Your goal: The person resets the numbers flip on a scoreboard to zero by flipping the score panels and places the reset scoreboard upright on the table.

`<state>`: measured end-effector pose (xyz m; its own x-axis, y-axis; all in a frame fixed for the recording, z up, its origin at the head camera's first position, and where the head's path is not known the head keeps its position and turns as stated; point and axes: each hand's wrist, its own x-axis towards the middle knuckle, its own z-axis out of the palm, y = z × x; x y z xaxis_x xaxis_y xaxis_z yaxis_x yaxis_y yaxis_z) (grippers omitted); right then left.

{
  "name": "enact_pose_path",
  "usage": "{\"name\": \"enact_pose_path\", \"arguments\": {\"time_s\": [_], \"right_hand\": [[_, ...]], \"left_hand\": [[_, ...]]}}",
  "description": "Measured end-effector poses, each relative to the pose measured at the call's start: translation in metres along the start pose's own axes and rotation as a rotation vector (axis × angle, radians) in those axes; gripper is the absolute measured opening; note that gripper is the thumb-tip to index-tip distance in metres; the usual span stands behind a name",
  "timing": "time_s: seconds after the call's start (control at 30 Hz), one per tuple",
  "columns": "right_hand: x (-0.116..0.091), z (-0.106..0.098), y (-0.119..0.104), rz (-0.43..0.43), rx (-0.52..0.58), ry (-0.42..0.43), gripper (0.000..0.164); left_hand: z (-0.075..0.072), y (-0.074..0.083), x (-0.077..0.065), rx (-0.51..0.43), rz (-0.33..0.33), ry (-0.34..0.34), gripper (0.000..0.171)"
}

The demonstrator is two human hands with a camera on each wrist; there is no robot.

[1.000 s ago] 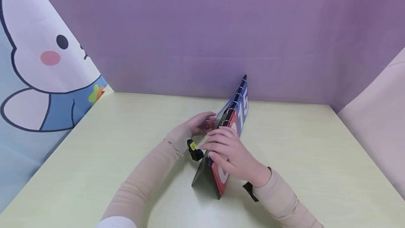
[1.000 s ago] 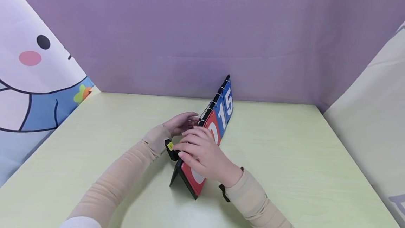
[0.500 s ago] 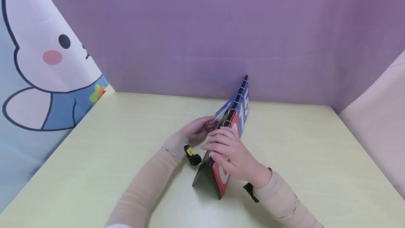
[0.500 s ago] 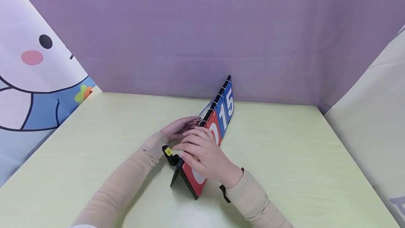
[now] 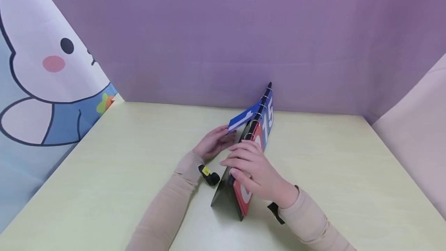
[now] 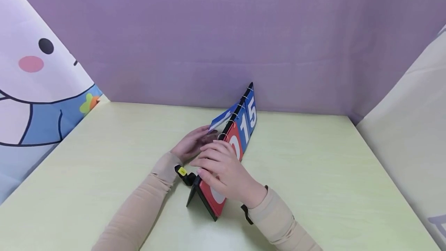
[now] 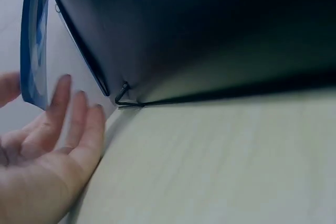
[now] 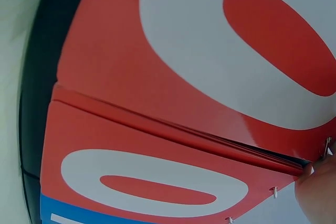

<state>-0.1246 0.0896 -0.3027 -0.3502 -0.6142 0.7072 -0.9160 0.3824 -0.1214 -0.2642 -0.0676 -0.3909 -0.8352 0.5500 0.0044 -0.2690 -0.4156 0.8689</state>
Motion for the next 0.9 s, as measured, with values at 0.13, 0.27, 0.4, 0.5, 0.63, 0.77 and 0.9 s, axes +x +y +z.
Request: {"name": "enact_pose_path", "arguments": {"time_s": [0.13, 0.27, 0.4, 0.5, 0.63, 0.77, 0.9], "right_hand": [[0.0, -0.001, -0.001, 0.011, -0.003, -0.008, 0.049], [0.0, -0.001, -0.001, 0.017, -0.001, -0.01, 0.049], [0.0, -0.001, -0.001, 0.016, 0.001, -0.013, 0.049], [0.0, -0.001, -0.001, 0.016, 0.0, -0.01, 0.049], [0.0, -0.001, -0.001, 0.018, 0.004, -0.005, 0.049], [0.0, 0.0, -0.001, 0.016, 0.004, -0.002, 0.048], [0.0, 0.001, -0.001, 0.013, 0.004, 0.001, 0.049]], "left_hand": [[0.001, 0.001, 0.001, 0.056, 0.038, 0.139, 0.041], [0.004, 0.001, 0.001, 0.102, 0.056, 0.264, 0.04], [0.004, 0.001, -0.001, 0.112, 0.079, 0.324, 0.037], [0.005, 0.003, -0.002, 0.094, 0.127, 0.364, 0.034], [0.007, 0.008, -0.003, 0.03, 0.217, 0.431, 0.03], [0.013, 0.02, -0.005, -0.057, 0.306, 0.433, 0.029], [0.021, 0.035, -0.007, -0.08, 0.374, 0.368, 0.032]]}}
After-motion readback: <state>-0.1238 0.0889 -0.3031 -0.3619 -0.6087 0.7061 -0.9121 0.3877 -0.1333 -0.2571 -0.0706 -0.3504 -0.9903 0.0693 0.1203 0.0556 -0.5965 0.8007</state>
